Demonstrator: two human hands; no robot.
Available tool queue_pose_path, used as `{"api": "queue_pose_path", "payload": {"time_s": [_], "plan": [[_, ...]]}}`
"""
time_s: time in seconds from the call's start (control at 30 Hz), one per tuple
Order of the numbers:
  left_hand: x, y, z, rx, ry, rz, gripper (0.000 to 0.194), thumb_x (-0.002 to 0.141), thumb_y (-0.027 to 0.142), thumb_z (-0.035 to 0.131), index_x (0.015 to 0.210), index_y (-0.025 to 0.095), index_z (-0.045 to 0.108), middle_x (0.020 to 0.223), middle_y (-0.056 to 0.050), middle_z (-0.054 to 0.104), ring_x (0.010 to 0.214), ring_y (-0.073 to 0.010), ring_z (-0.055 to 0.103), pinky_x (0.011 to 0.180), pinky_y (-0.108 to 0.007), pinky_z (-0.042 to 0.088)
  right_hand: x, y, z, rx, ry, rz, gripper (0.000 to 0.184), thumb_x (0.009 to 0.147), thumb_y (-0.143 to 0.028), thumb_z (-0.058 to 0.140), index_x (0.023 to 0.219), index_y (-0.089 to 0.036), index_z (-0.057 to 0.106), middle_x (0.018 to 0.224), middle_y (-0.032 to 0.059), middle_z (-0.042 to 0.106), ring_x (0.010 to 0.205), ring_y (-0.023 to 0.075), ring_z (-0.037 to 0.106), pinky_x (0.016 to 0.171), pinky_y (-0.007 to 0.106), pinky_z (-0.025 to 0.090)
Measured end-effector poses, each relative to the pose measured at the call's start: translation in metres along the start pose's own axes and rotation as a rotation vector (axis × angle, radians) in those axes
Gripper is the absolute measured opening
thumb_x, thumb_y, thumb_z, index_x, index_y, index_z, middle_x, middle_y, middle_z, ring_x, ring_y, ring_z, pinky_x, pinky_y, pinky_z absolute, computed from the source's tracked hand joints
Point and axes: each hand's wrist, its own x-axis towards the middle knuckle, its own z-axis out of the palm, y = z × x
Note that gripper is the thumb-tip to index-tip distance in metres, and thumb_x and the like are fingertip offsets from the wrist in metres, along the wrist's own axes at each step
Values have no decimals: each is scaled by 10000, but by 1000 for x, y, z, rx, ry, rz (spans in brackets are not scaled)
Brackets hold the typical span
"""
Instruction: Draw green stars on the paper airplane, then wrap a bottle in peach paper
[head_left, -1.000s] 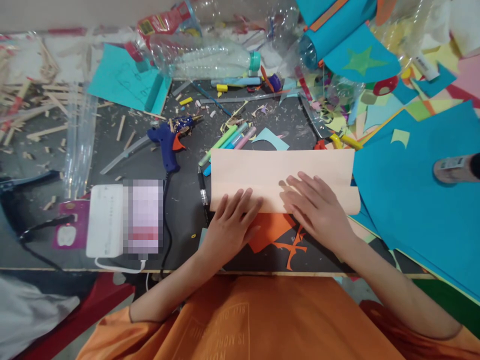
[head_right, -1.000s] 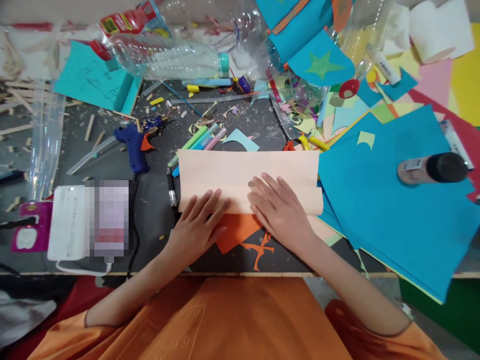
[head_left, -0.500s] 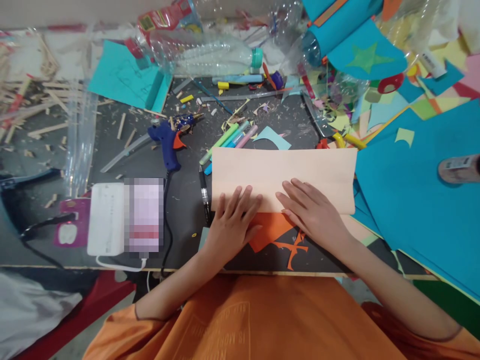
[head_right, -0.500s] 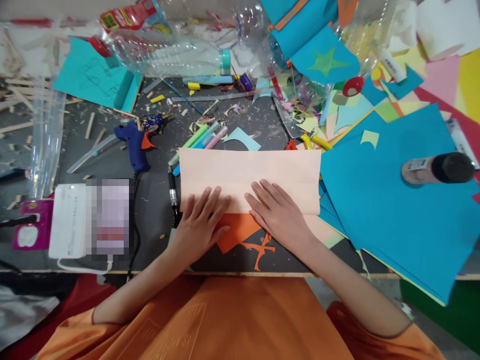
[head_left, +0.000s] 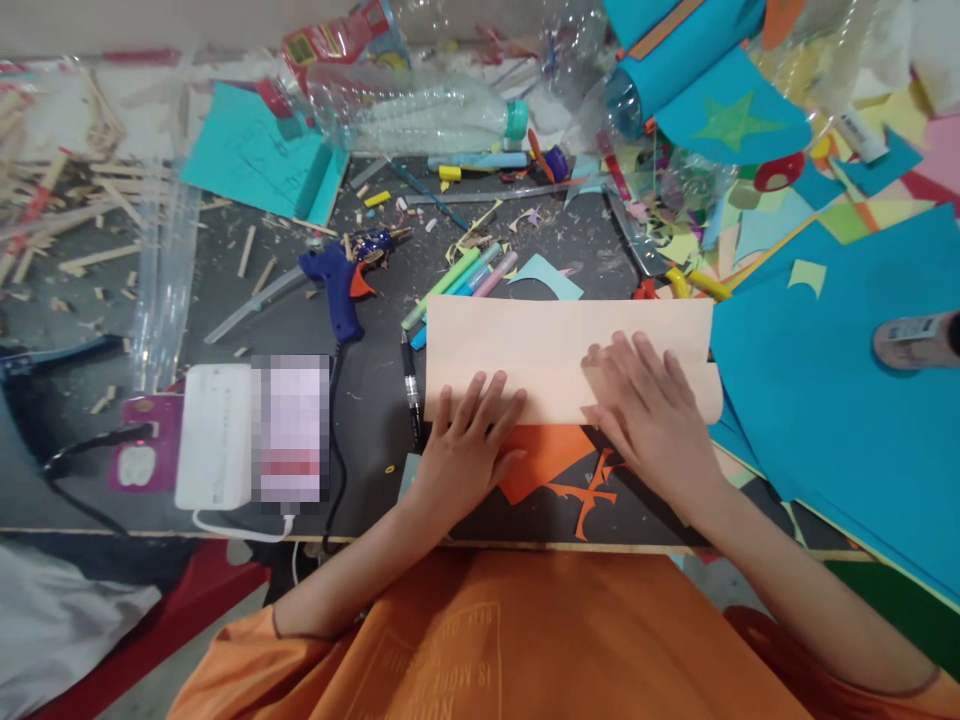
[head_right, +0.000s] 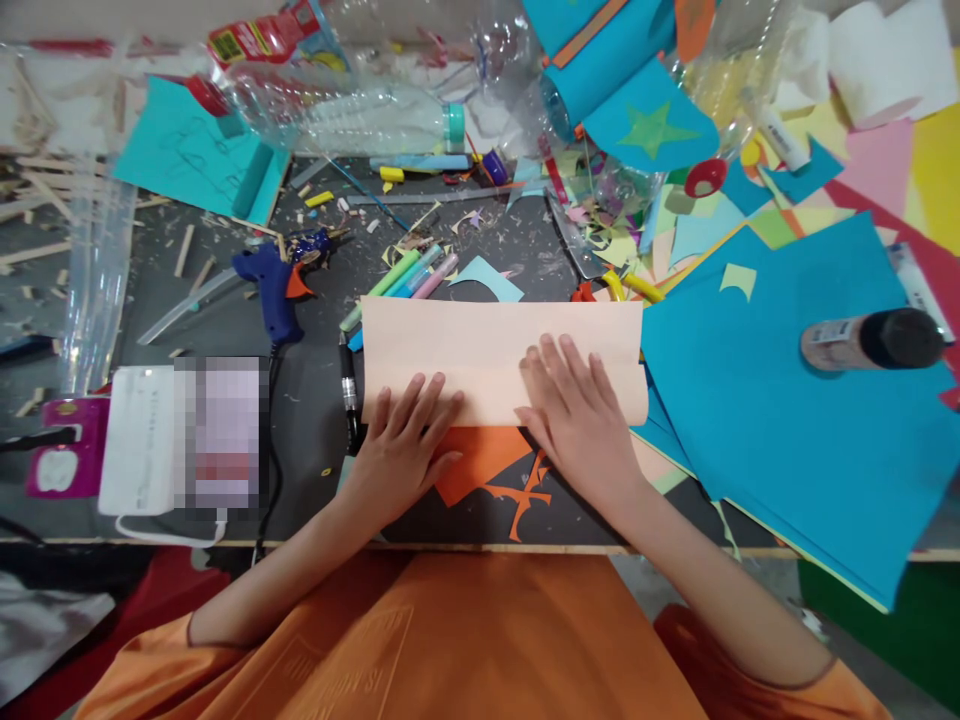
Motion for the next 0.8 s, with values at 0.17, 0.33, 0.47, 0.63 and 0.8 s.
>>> {"api": "queue_pose_path", "payload": {"time_s": [0.17,0.33,0.47,0.63,0.8], "plan": [[0,1,0,28,37,-4,548,1021,445,411,1506,196,473,1528,-156,526,1401,-341,513,1111,-535,418,-8,-23,3,-8,-54,-242,381,1050,-259,374,1321,-133,610,1379,131,667,1299,267,601,1086,432,454],[0,2,1,46,53,-11,546,1030,466,368,1496,208,489,1529,-138,530,1397,-324,515,1120,-509,395,-13,-27,10,-41,-70,-210,403,1057,-274,349,1323,-170,633,1382,104,667,1302,250,583,1111,419,404],[1,1,1,34,48,-14,552,1027,467,379,1500,202,483,1540,-137,518,1403,-325,506,1130,-508,376,-11,-25,10,-32,-65,-206,405,1058,-276,345,1316,-173,639,1377,102,669,1299,253,575,1121,419,381],[3,0,0,4,37,-18,570,1015,488,404,1502,201,480,1546,-142,510,1407,-333,496,1141,-511,359,-12,-24,13,-23,-66,-198,396,1055,-277,356,1325,-176,628,1391,97,660,1316,253,563,1129,424,380],[3,-3,-1,-26,10,-20,592,1008,503,413,1516,201,461,1550,-150,502,1418,-337,479,1153,-515,346,-13,-24,15,4,-83,-179,394,1048,-288,390,1367,-187,599,1429,100,631,1354,250,533,1148,430,374]]}}
